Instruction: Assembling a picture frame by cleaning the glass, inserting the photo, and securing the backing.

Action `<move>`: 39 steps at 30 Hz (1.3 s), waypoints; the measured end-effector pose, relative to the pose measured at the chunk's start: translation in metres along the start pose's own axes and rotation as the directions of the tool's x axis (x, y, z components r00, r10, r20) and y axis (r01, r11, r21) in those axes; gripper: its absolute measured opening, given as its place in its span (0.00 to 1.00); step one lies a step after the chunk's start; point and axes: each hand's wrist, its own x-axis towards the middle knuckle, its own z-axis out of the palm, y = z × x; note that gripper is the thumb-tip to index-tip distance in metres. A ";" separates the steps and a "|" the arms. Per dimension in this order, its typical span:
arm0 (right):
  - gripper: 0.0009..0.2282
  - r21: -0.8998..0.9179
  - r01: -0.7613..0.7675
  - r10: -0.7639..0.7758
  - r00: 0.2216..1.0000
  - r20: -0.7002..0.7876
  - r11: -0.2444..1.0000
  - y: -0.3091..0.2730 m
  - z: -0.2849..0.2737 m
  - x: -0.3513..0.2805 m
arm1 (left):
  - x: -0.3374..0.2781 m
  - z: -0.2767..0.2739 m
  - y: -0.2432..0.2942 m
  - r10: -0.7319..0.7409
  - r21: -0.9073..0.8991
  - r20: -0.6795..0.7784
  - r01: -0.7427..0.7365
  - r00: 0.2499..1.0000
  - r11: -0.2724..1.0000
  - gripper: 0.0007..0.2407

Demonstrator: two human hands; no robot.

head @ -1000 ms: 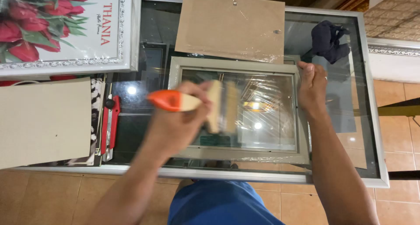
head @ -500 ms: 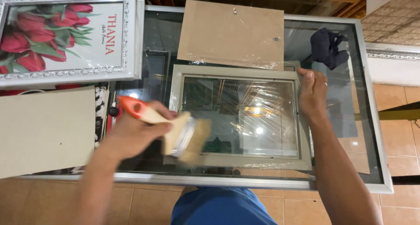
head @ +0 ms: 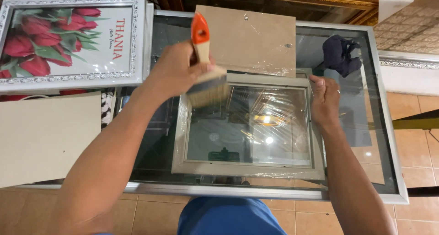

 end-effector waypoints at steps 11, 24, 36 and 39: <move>0.22 -0.072 0.066 -0.066 0.998 -0.006 0.995 -0.001 0.001 0.002 | -0.097 0.059 0.056 0.493 0.117 0.138 -0.509 0.859 0.853 0.11; 0.19 -0.060 0.030 -0.029 0.999 0.018 0.998 0.020 0.004 0.002 | -0.016 0.073 0.072 0.069 -0.127 0.464 -0.010 0.883 0.992 0.15; 0.20 -0.072 0.010 -0.007 0.999 0.043 0.997 -0.003 -0.003 0.001 | -0.030 0.101 0.071 0.548 0.009 0.056 -0.549 0.835 0.836 0.08; 0.21 -0.093 -0.010 0.014 0.999 0.036 0.996 0.008 0.004 0.002 | -0.086 0.104 0.096 0.521 -0.019 0.208 -0.529 0.828 0.848 0.07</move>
